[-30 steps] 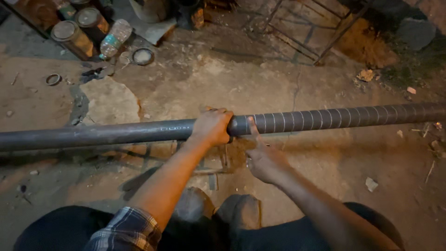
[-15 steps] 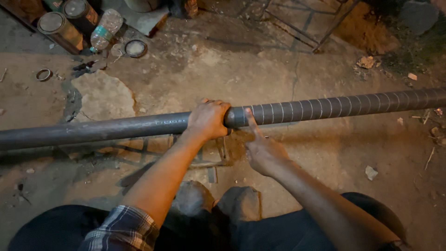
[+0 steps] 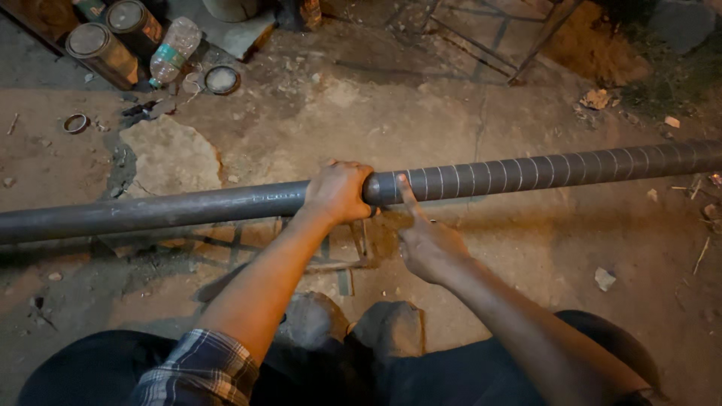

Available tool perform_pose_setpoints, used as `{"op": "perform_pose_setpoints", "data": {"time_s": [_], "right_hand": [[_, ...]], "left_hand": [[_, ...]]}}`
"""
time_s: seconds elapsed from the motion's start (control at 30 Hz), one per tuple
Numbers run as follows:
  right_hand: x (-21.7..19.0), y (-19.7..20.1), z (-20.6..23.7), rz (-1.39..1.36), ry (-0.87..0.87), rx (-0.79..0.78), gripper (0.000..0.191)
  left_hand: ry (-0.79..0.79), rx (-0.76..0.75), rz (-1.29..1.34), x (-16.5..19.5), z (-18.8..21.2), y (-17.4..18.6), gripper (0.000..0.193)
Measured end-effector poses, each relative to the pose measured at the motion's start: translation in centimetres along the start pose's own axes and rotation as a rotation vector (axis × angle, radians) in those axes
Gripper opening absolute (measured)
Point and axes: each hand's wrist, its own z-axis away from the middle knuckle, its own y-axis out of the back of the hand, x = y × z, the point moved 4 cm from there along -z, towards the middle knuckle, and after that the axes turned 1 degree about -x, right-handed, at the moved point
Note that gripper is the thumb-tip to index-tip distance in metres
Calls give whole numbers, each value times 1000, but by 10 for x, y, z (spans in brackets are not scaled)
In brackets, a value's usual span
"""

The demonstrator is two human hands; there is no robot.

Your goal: The person sits on the ground and uses a white marker to draw circumferential lines around a long metal pipe. They rotate the pipe with one hand while marking evenly spaced lines with the other, continuing the process along the length of the pipe.

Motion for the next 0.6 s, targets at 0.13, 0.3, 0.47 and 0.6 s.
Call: {"op": "perform_pose_setpoints", "data": {"time_s": [0.13, 0.3, 0.47, 0.6], "right_hand": [[0, 1, -1, 13, 7, -16, 27], [0, 3, 0, 8, 30, 0, 27], [3, 0, -1, 10, -10, -54, 27], [2, 1, -3, -15, 44, 16, 24]], "left_hand": [[84, -51, 3, -2, 1, 0, 60], [78, -56, 19, 0, -2, 1, 58], [67, -67, 23, 1, -1, 4, 57], [94, -93, 19, -1, 2, 7, 56]]}}
